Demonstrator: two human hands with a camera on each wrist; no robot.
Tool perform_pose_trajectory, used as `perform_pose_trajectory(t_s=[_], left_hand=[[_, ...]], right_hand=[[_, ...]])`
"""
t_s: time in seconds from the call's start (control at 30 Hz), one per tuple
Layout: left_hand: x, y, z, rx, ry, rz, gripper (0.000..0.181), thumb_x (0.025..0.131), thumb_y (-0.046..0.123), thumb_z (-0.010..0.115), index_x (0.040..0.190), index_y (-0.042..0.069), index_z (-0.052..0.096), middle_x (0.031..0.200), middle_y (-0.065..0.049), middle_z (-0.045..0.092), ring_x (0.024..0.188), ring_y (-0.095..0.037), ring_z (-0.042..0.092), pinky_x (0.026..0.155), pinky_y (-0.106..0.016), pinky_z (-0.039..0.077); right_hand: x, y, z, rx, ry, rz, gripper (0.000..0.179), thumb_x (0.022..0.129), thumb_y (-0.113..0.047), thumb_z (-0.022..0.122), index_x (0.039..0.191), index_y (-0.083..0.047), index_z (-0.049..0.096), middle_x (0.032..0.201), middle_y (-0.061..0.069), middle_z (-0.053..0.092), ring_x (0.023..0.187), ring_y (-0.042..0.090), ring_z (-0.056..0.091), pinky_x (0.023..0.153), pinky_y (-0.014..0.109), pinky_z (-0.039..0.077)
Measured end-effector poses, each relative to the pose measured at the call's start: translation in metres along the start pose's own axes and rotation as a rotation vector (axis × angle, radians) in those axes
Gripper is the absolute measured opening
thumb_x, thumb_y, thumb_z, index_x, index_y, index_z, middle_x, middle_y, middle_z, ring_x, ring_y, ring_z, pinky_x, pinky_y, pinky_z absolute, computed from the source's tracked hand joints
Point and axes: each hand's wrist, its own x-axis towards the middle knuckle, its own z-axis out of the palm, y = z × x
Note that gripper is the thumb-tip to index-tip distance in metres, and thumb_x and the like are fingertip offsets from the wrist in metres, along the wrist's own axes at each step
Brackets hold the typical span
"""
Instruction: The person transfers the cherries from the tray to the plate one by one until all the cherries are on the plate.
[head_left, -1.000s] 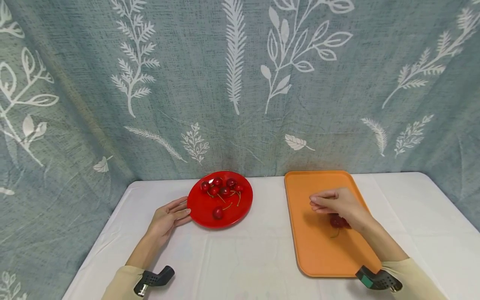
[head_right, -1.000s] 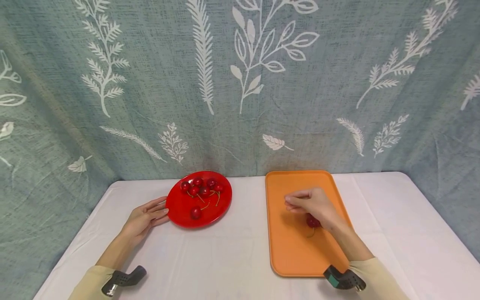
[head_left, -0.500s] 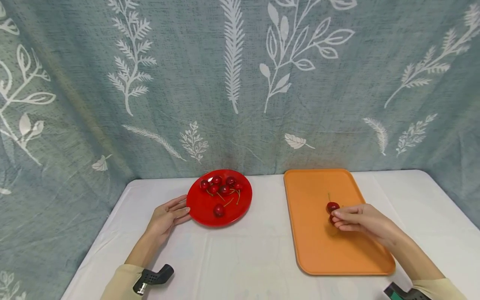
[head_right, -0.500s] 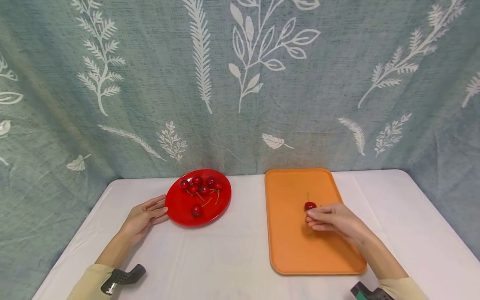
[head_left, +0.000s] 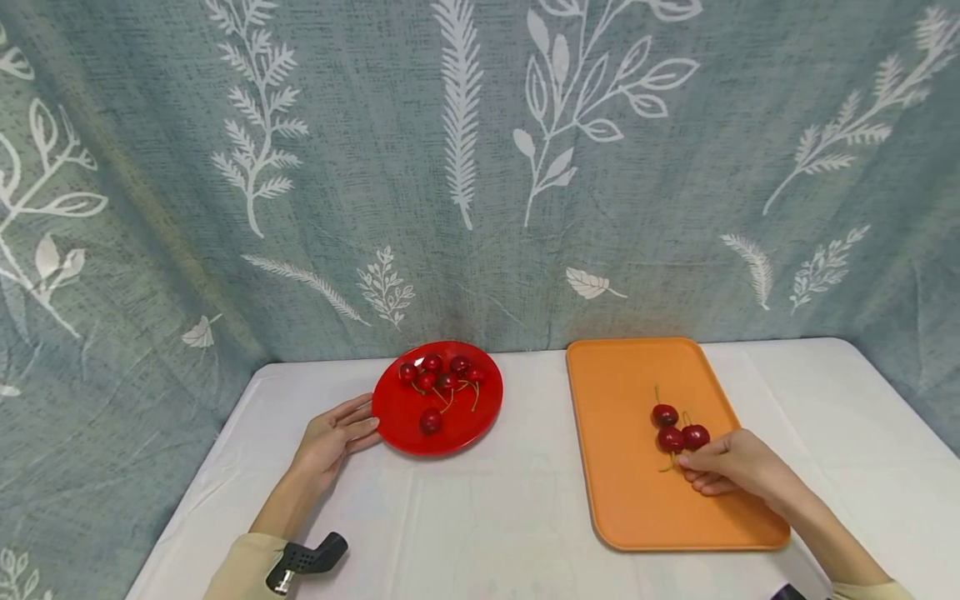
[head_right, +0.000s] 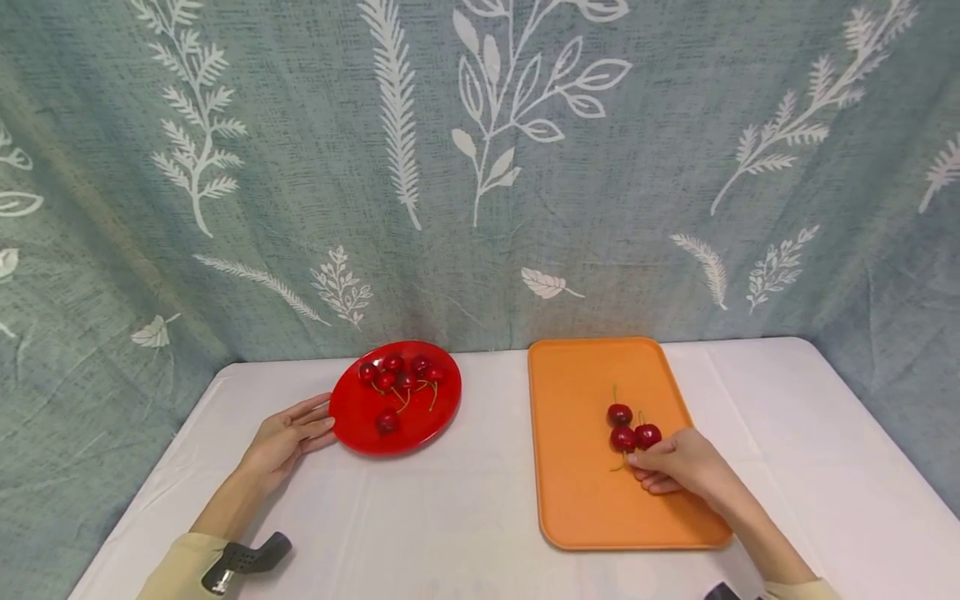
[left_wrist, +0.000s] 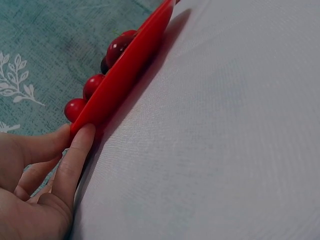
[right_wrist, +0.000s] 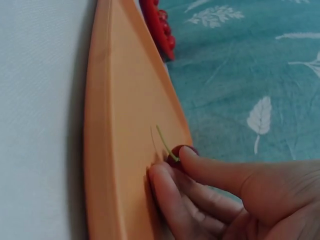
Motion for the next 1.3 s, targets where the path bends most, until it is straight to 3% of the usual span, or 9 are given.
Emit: perform_pose_trajectory(t_s=[0.23, 0.47, 0.93, 1.3], left_hand=[[0.001, -0.002, -0.002, -0.009, -0.023, 0.017, 0.058, 0.096, 0.003, 0.059, 0.149, -0.003, 0.035, 0.145, -0.023, 0.046, 0.095, -0.010, 0.069, 0.085, -0.029, 0.057], [0.000, -0.004, -0.001, 0.000, -0.018, 0.017, 0.057, 0.096, 0.003, 0.058, 0.148, -0.003, 0.035, 0.146, -0.025, 0.044, 0.095, -0.010, 0.069, 0.085, -0.028, 0.056], [-0.001, -0.002, -0.001, 0.010, -0.019, 0.026, 0.057, 0.096, 0.003, 0.059, 0.148, -0.003, 0.036, 0.145, -0.024, 0.046, 0.095, -0.009, 0.069, 0.085, -0.027, 0.056], [0.000, -0.003, -0.001, 0.019, -0.011, 0.009, 0.058, 0.097, 0.006, 0.059, 0.149, 0.000, 0.036, 0.148, -0.025, 0.042, 0.098, -0.011, 0.069, 0.085, -0.027, 0.056]], right_hand=[[0.003, -0.009, 0.007, -0.028, 0.071, 0.080, 0.028, 0.086, -0.020, 0.076, 0.081, 0.008, 0.073, 0.066, 0.006, 0.069, 0.057, 0.013, 0.066, 0.058, 0.026, 0.059], [0.009, -0.012, 0.008, -0.114, 0.102, 0.042, 0.018, 0.085, -0.010, 0.074, 0.080, 0.008, 0.074, 0.066, 0.007, 0.069, 0.055, 0.012, 0.064, 0.055, 0.026, 0.059], [0.005, -0.020, -0.003, -0.048, 0.012, -0.053, 0.021, 0.090, -0.004, 0.068, 0.097, 0.015, 0.070, 0.088, 0.013, 0.072, 0.072, 0.019, 0.071, 0.065, 0.029, 0.061], [0.018, -0.043, 0.013, 0.019, -0.033, -0.098, 0.026, 0.089, -0.005, 0.069, 0.106, 0.015, 0.068, 0.098, 0.018, 0.073, 0.081, 0.021, 0.072, 0.072, 0.031, 0.061]])
